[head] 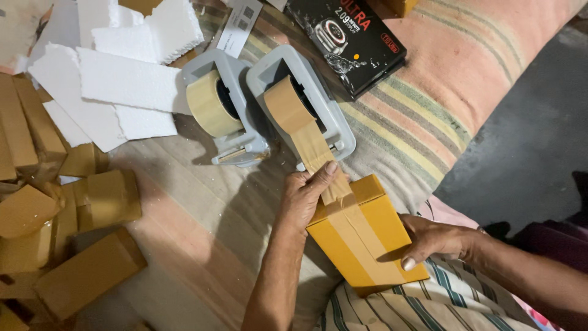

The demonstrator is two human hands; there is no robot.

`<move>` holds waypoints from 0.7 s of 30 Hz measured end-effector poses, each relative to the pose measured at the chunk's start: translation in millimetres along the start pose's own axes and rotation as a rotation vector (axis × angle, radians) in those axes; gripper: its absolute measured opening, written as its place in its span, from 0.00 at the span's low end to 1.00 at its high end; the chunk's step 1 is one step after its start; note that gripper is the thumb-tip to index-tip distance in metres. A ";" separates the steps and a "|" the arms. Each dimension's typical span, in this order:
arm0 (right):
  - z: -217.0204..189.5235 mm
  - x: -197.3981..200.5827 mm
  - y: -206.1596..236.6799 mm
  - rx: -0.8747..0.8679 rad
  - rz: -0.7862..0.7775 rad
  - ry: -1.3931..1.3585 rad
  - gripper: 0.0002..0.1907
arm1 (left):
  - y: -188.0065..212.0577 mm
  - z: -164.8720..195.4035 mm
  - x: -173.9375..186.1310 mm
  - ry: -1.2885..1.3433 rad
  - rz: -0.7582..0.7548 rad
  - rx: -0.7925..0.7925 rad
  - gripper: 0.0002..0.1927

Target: The person seals small yellow cardboard boxes using handheld tape dispensers, pressing tape over the seams and folding the flaps. They then place a black product box into one of the yellow boxes, add a white foam sheet, and fold the box closed.

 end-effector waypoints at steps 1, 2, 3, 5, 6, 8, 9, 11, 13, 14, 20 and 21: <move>2.6 -1.4 -0.3 0.000 -0.028 -0.029 0.67 | 0.4 1.1 0.0 -0.008 0.004 -0.006 0.23; 3.5 -1.0 -0.1 0.016 -0.011 0.003 0.66 | 1.1 2.2 0.3 -0.017 0.010 -0.011 0.23; 3.0 -0.9 0.9 0.032 0.007 0.036 0.65 | 1.6 3.2 0.4 -0.024 0.015 -0.017 0.23; 1.6 -1.1 2.1 0.033 0.051 0.069 0.64 | 2.4 2.6 1.0 -0.046 0.026 0.003 0.22; 1.0 -1.0 2.9 0.019 0.080 0.069 0.63 | 2.5 2.0 1.5 -0.056 0.031 0.016 0.22; -4.0 -2.2 5.8 0.036 0.113 0.125 0.59 | 1.9 2.2 1.5 -0.046 0.031 0.015 0.21; -8.2 -3.3 8.0 0.070 0.123 0.180 0.55 | 1.4 2.2 1.3 -0.042 0.028 0.015 0.21; -12.7 -3.2 12.5 0.090 0.139 0.203 0.49 | 0.0 2.7 0.0 -0.030 0.002 0.002 0.21; -9.8 -4.9 15.2 0.050 0.138 0.129 0.45 | -0.4 1.5 1.2 -0.032 0.002 0.007 0.21; -10.8 -4.8 16.3 0.070 0.158 0.134 0.43 | -0.4 0.6 2.5 -0.040 0.011 0.013 0.21; -3.5 -10.6 18.6 0.097 0.228 0.023 0.37 | -0.7 -0.4 5.6 -0.072 0.006 -0.009 0.22; -0.6 -11.2 20.1 0.079 0.234 -0.014 0.38 | -1.0 -0.7 6.1 -0.083 0.017 -0.002 0.22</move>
Point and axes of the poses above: each hand's wrist, its own y-axis away from the middle knuckle, its own x-axis out of the back of the hand, z = x × y, the point moved 7 cm from there along -y, towards the middle knuckle, and after that the axes turned 3 degrees about -x, right-handed, at the moved point
